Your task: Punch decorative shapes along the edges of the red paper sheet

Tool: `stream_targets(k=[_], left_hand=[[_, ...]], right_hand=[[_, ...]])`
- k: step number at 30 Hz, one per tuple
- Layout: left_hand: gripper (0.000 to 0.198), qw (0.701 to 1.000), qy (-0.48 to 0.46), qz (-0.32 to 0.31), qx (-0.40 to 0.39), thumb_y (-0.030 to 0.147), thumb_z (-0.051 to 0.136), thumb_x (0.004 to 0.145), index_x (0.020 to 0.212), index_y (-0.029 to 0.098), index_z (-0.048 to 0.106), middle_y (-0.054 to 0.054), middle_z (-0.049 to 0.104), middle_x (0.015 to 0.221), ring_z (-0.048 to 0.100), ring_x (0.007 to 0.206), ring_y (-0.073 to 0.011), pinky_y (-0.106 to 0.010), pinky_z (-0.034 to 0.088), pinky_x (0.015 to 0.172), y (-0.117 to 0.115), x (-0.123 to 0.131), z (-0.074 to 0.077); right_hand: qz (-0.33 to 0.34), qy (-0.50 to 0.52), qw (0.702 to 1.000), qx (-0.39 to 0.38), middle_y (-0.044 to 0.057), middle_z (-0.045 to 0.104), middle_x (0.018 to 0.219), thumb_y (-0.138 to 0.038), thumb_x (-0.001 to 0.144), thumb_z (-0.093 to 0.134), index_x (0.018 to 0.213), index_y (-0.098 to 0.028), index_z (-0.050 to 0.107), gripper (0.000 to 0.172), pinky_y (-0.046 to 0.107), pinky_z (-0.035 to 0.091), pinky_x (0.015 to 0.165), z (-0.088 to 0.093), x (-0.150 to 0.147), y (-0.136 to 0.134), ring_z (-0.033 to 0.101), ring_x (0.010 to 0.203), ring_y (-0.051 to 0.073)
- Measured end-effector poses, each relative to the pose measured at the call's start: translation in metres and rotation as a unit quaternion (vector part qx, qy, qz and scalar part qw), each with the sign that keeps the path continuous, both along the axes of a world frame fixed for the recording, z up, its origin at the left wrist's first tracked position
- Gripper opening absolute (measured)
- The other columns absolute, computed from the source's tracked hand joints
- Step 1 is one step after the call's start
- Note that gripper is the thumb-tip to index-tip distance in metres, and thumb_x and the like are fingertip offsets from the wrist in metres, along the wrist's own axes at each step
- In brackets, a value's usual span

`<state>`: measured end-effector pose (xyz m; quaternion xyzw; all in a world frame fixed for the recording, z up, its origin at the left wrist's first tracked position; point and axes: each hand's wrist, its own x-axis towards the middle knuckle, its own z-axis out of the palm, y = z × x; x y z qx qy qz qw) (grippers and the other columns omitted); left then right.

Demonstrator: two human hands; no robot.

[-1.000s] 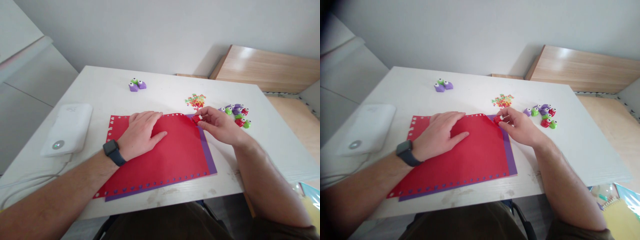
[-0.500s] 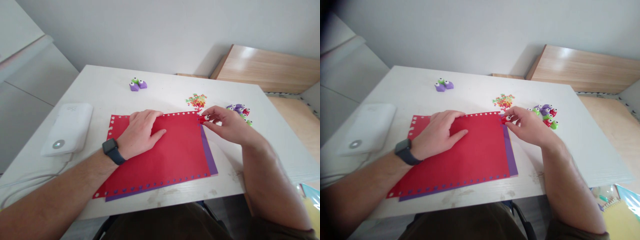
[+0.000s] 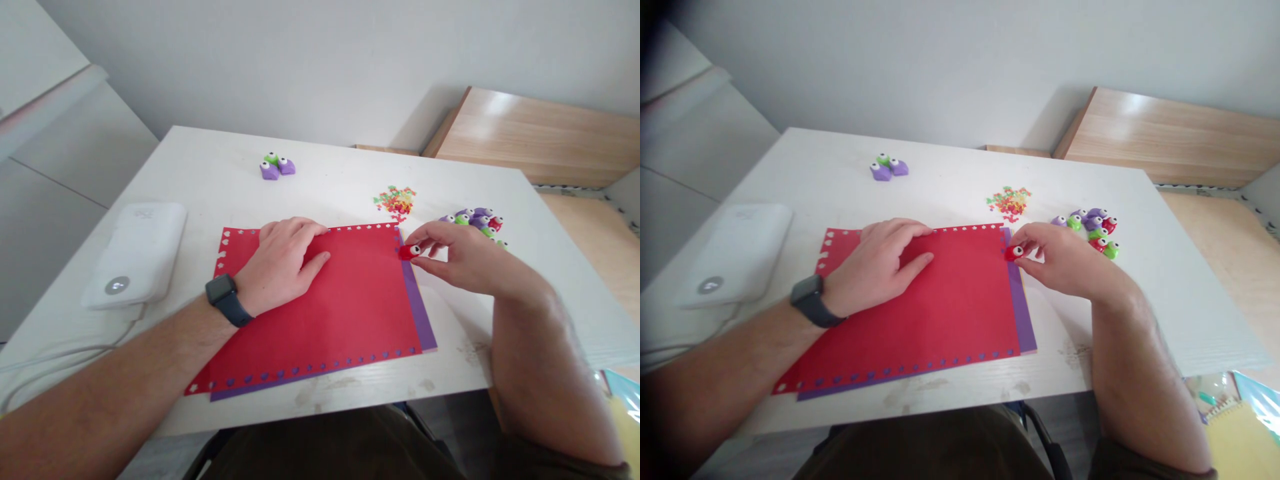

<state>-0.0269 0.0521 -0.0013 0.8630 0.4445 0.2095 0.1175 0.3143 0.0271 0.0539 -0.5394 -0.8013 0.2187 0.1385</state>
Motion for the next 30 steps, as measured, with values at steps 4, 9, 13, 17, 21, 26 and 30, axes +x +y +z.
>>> stream_targets(k=[4, 9, 13, 17, 21, 26, 30], left_hand=[[0.032, 1.000, 0.002, 0.001, 0.001, 0.035, 0.057, 0.103, 0.131, 0.020, 0.061, -0.012, 0.067, 0.136, 0.062, 0.129, -0.0310, -0.054, 0.044, 0.113, 0.0003, 0.0000, 0.0007], [0.032, 1.000, 0.002, 0.003, -0.001, 0.035, 0.057, 0.103, 0.131, 0.021, 0.061, -0.012, 0.067, 0.136, 0.062, 0.129, -0.0316, -0.054, 0.044, 0.113, 0.0000, 0.0005, 0.0010], [0.032, 1.000, 0.002, 0.003, -0.004, 0.036, 0.058, 0.102, 0.131, 0.021, 0.061, -0.012, 0.067, 0.136, 0.062, 0.130, -0.0318, -0.055, 0.043, 0.114, -0.0001, 0.0004, 0.0004], [0.032, 1.000, 0.000, 0.003, -0.003, 0.037, 0.058, 0.102, 0.131, 0.022, 0.061, -0.011, 0.068, 0.136, 0.061, 0.130, -0.0317, -0.055, 0.043, 0.114, 0.0004, 0.0002, 0.0001], [0.032, 1.000, 0.002, 0.003, -0.002, 0.036, 0.058, 0.103, 0.131, 0.021, 0.062, -0.011, 0.068, 0.136, 0.062, 0.129, -0.0309, -0.054, 0.043, 0.114, 0.0003, 0.0006, 0.0006], [0.033, 1.000, -0.002, 0.006, -0.004, 0.037, 0.058, 0.103, 0.132, 0.021, 0.061, -0.012, 0.067, 0.137, 0.061, 0.130, -0.0308, -0.054, 0.043, 0.114, -0.0002, 0.0010, 0.0009], [0.033, 1.000, -0.001, 0.005, -0.004, 0.037, 0.058, 0.103, 0.132, 0.021, 0.062, -0.012, 0.068, 0.136, 0.062, 0.130, -0.0308, -0.053, 0.043, 0.114, 0.0004, 0.0006, 0.0007]], right_hand=[[0.004, -0.014, 1.000, 0.011, 0.004, 0.080, 0.098, -0.031, 0.091, 0.073, 0.104, -0.027, 0.076, 0.015, 0.040, 0.061, 0.075, -0.0036, 0.0004, 0.0018, 0.074, 0.082, 0.023], [0.012, -0.027, 0.999, 0.020, 0.005, 0.080, 0.100, -0.030, 0.090, 0.072, 0.105, -0.026, 0.076, 0.016, 0.039, 0.061, 0.074, -0.0033, 0.0015, 0.0018, 0.074, 0.083, 0.024], [0.012, -0.020, 0.999, 0.022, 0.005, 0.080, 0.101, -0.031, 0.091, 0.073, 0.105, -0.027, 0.076, 0.015, 0.039, 0.062, 0.074, -0.0021, 0.0012, 0.0005, 0.074, 0.083, 0.024], [0.026, -0.020, 0.999, 0.031, 0.006, 0.080, 0.103, -0.031, 0.091, 0.073, 0.106, -0.027, 0.077, 0.016, 0.039, 0.061, 0.075, -0.0026, 0.0011, 0.0004, 0.073, 0.084, 0.024], [0.040, -0.029, 0.998, 0.039, 0.006, 0.080, 0.102, -0.030, 0.092, 0.073, 0.106, -0.026, 0.076, 0.016, 0.040, 0.060, 0.077, -0.0038, 0.0019, 0.0015, 0.073, 0.084, 0.024], [0.045, -0.034, 0.997, 0.045, 0.006, 0.080, 0.102, -0.029, 0.091, 0.074, 0.107, -0.027, 0.077, 0.017, 0.039, 0.060, 0.077, -0.0043, 0.0018, 0.0018, 0.073, 0.083, 0.024], [0.049, -0.036, 0.997, 0.048, 0.006, 0.080, 0.103, -0.028, 0.091, 0.074, 0.107, -0.026, 0.077, 0.017, 0.039, 0.059, 0.077, -0.0033, 0.0005, 0.0010, 0.073, 0.084, 0.024]])
